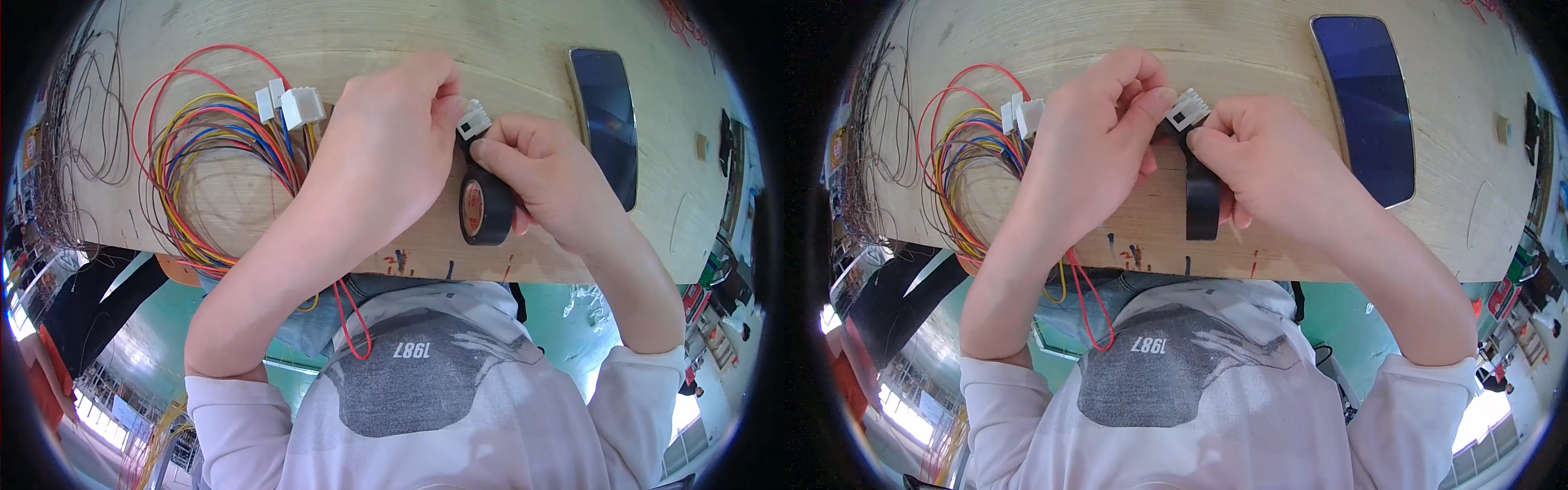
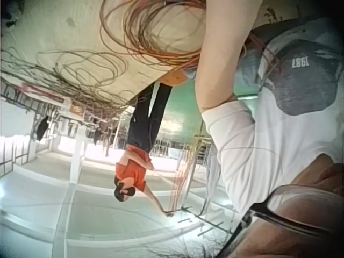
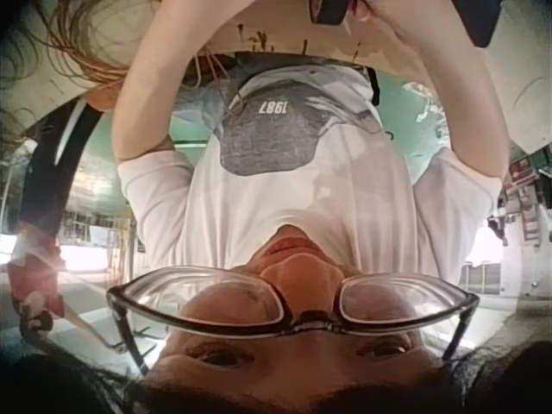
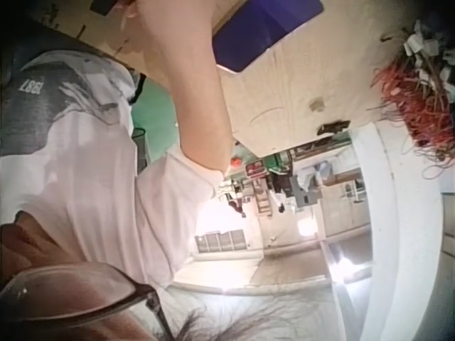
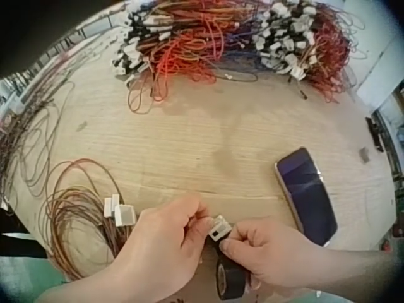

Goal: Wrapping electrical wire harnesses with black adhesive tape.

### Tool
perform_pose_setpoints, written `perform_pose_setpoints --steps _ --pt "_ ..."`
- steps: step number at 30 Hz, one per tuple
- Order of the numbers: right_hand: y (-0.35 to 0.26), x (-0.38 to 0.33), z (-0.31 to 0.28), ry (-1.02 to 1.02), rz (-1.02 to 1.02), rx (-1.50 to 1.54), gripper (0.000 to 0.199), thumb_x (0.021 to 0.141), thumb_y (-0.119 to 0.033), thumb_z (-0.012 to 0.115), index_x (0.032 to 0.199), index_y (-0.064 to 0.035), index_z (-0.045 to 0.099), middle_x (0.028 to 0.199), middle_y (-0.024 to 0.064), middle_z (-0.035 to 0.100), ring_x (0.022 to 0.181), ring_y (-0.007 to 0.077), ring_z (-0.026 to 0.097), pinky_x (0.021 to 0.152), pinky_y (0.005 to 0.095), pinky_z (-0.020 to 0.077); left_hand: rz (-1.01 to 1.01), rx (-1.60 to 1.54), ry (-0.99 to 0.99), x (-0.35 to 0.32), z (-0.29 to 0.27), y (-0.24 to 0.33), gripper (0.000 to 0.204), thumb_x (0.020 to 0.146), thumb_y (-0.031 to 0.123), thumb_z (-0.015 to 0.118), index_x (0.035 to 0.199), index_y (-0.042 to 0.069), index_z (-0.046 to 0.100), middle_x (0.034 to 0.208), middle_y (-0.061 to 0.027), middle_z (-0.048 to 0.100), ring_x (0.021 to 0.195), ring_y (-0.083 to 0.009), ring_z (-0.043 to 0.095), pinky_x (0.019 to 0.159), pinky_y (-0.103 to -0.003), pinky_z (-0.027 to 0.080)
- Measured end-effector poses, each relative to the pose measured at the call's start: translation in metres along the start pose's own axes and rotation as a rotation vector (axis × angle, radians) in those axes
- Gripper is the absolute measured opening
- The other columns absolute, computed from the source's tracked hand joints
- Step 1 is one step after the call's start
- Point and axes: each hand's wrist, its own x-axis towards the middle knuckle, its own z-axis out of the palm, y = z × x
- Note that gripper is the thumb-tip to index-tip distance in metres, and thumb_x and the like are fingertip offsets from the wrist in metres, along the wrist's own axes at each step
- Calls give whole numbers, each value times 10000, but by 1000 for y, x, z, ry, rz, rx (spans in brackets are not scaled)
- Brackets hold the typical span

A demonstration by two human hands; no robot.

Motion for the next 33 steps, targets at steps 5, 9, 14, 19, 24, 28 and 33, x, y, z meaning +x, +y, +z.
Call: perform_pose_setpoints --steps 5,9,14,19,24,28,33 --pt "-6 3 0 9 -15 -82 261 835 -163 474 668 33 516 527 79 541 428 122 536 392 246 423 -32 56 -9 2 -3 0 76 844 75 527 840 -1 527 606 -30 514 477 -65 485 435 -223 377" --pt "-9 3 0 4 -9 -139 266 823 -154 475 652 46 519 516 106 550 427 140 544 410 265 431 15 106 -2 2 -3 0 78 830 70 538 849 -5 531 606 -64 529 482 -124 503 467 -263 399" --pt "-6 4 0 -6 -30 -123 265 823 -152 470 663 51 528 520 111 557 428 149 546 421 272 433 178 299 146 -5 2 0 58 814 41 526 854 5 547 735 -148 555 667 -303 541 602 -342 430" --pt "-4 7 -1 -15 -62 -131 260 823 -148 467 673 54 533 529 115 563 434 155 551 423 276 435 149 303 202 -7 6 3 55 806 10 519 847 -5 552 807 -145 535 716 -319 541 622 -368 428" --pt "-1 7 -2 -19 -75 -108 263 830 -155 467 681 51 535 535 109 560 437 152 552 418 276 432 274 321 159 -18 7 -4 89 776 37 525 857 5 543 867 -181 505 736 -375 543 639 -427 450" --pt "2 5 2 -13 -112 -42 249 830 -151 473 681 36 537 533 104 553 413 141 531 402 279 422 190 201 191 -24 9 -3 120 765 27 533 878 0 564 854 -162 525 795 -344 531 692 -411 439" --pt "7 -16 16 222 -514 -161 180 846 -144 512 794 23 557 585 100 552 501 126 511 469 269 397 31 -268 212 -39 7 11 192 797 70 589 963 -18 555 786 -153 591 718 -236 592 639 -318 465"
